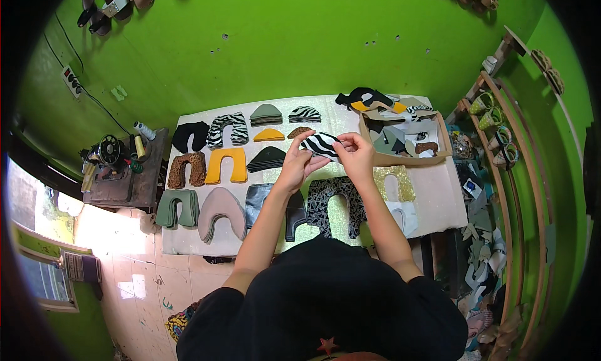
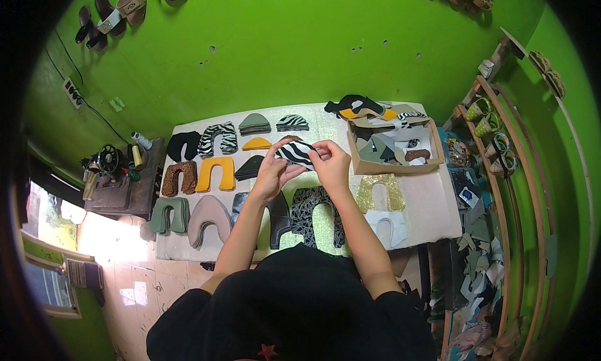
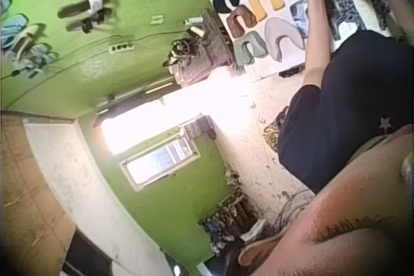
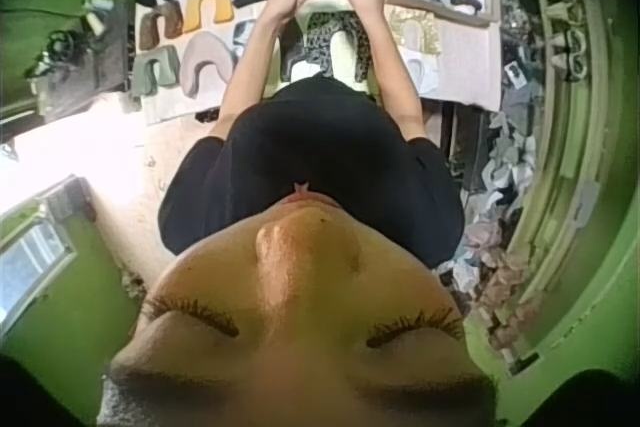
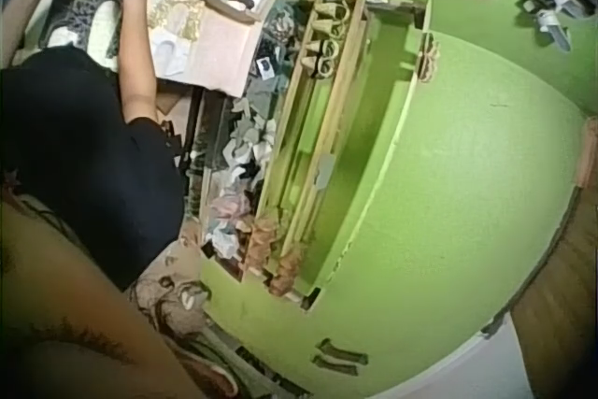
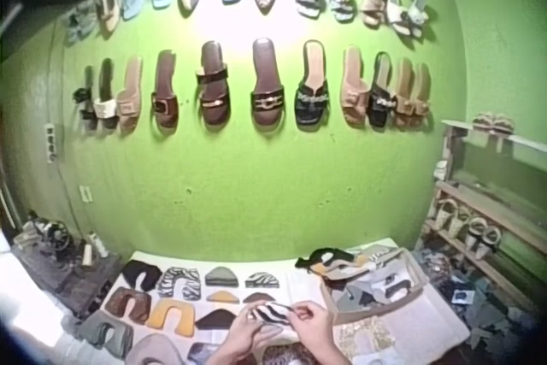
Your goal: Organizing and laying out various shoe material components on a workbench.
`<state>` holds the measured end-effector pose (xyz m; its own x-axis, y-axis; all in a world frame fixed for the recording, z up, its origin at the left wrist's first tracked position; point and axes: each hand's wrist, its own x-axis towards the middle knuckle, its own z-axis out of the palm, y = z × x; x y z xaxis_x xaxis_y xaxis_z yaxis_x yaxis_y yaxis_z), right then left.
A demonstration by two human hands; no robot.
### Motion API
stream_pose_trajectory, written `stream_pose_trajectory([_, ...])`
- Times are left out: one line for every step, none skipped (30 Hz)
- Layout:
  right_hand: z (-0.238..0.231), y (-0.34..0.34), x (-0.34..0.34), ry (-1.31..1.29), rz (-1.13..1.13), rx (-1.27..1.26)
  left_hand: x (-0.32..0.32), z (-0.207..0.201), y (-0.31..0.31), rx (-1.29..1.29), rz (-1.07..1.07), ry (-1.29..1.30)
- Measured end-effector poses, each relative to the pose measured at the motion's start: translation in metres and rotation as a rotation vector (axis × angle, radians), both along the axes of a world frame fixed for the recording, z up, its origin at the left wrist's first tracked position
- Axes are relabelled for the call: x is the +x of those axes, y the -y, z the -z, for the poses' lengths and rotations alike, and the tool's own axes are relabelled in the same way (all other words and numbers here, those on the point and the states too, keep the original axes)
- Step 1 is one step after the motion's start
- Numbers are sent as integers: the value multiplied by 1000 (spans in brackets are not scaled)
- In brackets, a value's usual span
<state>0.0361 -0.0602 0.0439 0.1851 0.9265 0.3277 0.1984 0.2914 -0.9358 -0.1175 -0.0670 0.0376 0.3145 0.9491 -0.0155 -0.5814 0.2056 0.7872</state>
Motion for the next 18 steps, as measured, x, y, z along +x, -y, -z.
stream_pose_trajectory([0,0,1,41,17,-14,0,0,0,-1,1,-1])
stream_pose_trajectory([0,0,1,83,34,-27,1,1,0,-1,-3,-9])
stream_pose_trajectory([1,-1,2,82,35,-29,1,1,0,-2,-6,-18])
stream_pose_trajectory([1,-1,2,48,24,-52,0,2,0,-3,-5,-19])
stream_pose_trajectory([2,-1,3,14,13,-74,-1,3,0,-3,4,7])
stream_pose_trajectory([2,-1,3,13,13,-74,-2,3,0,-2,10,34])
stream_pose_trajectory([2,-1,2,12,10,-82,-1,3,0,-2,10,33])
stream_pose_trajectory([2,-1,2,11,7,-90,-1,3,1,-9,-5,30])
stream_pose_trajectory([2,-1,2,11,7,-89,-1,3,1,-16,-21,27])
stream_pose_trajectory([1,-1,3,5,6,-80,0,3,1,-16,-21,27])
stream_pose_trajectory([1,-1,3,0,4,-71,1,4,0,-8,-21,5])
stream_pose_trajectory([1,-2,3,0,4,-71,1,4,-1,0,-21,-18])
stream_pose_trajectory([1,-2,3,-2,0,-74,1,4,-1,0,-21,-18])
stream_pose_trajectory([1,-2,4,-4,-4,-77,1,5,-1,2,-18,-17])
stream_pose_trajectory([2,-2,4,-4,-3,-77,1,4,-1,6,-15,-15])
stream_pose_trajectory([3,-2,4,-8,-3,-80,2,3,0,6,-14,-15])
stream_pose_trajectory([5,-2,4,-13,-2,-83,3,3,0,1,-14,-17])
stream_pose_trajectory([5,-2,4,-13,-3,-83,3,2,1,-3,-15,-19])
